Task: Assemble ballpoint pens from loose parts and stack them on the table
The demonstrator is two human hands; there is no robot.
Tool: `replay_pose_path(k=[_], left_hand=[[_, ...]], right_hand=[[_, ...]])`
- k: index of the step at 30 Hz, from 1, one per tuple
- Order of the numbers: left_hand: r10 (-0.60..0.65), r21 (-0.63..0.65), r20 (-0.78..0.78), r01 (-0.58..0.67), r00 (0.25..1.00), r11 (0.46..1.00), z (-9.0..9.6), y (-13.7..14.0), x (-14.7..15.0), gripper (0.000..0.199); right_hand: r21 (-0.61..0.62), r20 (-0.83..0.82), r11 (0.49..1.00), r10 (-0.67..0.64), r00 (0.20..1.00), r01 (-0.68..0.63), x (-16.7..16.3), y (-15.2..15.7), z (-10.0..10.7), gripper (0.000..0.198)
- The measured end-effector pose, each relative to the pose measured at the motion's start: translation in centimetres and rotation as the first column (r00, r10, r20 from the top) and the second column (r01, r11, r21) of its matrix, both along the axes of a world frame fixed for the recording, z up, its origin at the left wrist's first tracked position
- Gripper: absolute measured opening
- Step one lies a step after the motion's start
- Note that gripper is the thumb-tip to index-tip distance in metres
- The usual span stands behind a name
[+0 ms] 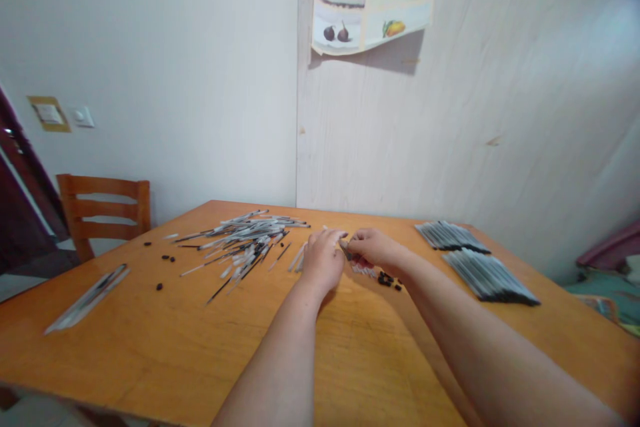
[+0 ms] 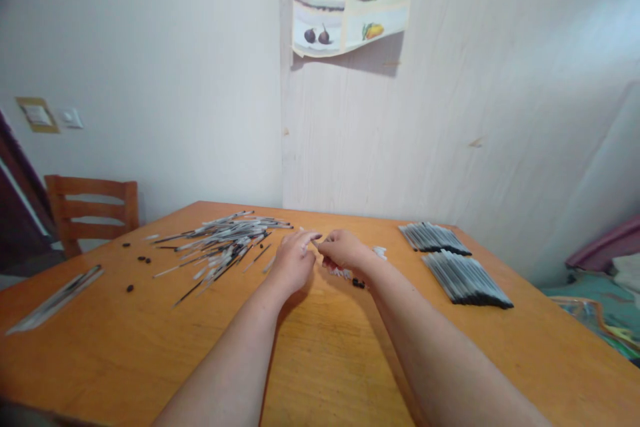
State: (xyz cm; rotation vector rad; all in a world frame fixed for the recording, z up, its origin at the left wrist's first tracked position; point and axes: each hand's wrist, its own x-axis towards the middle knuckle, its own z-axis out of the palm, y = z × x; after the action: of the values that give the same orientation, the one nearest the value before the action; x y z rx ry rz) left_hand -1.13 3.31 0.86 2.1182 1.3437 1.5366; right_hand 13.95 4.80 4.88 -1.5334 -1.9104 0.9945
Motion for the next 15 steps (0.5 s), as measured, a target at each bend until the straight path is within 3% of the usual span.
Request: replay_pose_path(k=[5, 8, 10, 12, 15], left_hand=[[0.133, -0.001, -0.279, -0.138, 0.951, 0.990, 0.4, -1.0, 0.1, 0.025], [0.172, -0.052, -0.323, -0.199, 0.931, 0.979, 0.7, -1.0, -0.1, 0.021], [0.199, -0.104, -0.309, -0.241, 0.930, 0.965, 0.9, -0.8, -0.2, 0.022], [0.215, -0.152, -0.263, -0.261, 0.941, 0.953, 1.0, -0.7, -0.3, 0.024], [0.221, -0.217, -0.184, -0.259, 0.958, 0.941, 1.2, -0.6, -0.4, 0.026]], right_hand=[[-0.043, -0.334, 0.998, 0.038, 0.942, -0.055, 1.3, -0.8, 1.2, 0.013], [-0.064, -0.432, 0.997, -0.068, 0.899, 0.045, 2.1, -0.5, 0.9, 0.020], [-0.008, -0.335, 0.984, -0.171, 0.927, 0.178, 2.8, 0.2, 0.2, 0.019], [0.096, -0.084, 0.962, -0.248, 0.965, 0.255, 3.5, 1.0, -0.8, 0.017], [0.169, 0.342, 0.951, -0.302, 0.890, 0.258, 4.1, 2.3, -2.6, 0.012]])
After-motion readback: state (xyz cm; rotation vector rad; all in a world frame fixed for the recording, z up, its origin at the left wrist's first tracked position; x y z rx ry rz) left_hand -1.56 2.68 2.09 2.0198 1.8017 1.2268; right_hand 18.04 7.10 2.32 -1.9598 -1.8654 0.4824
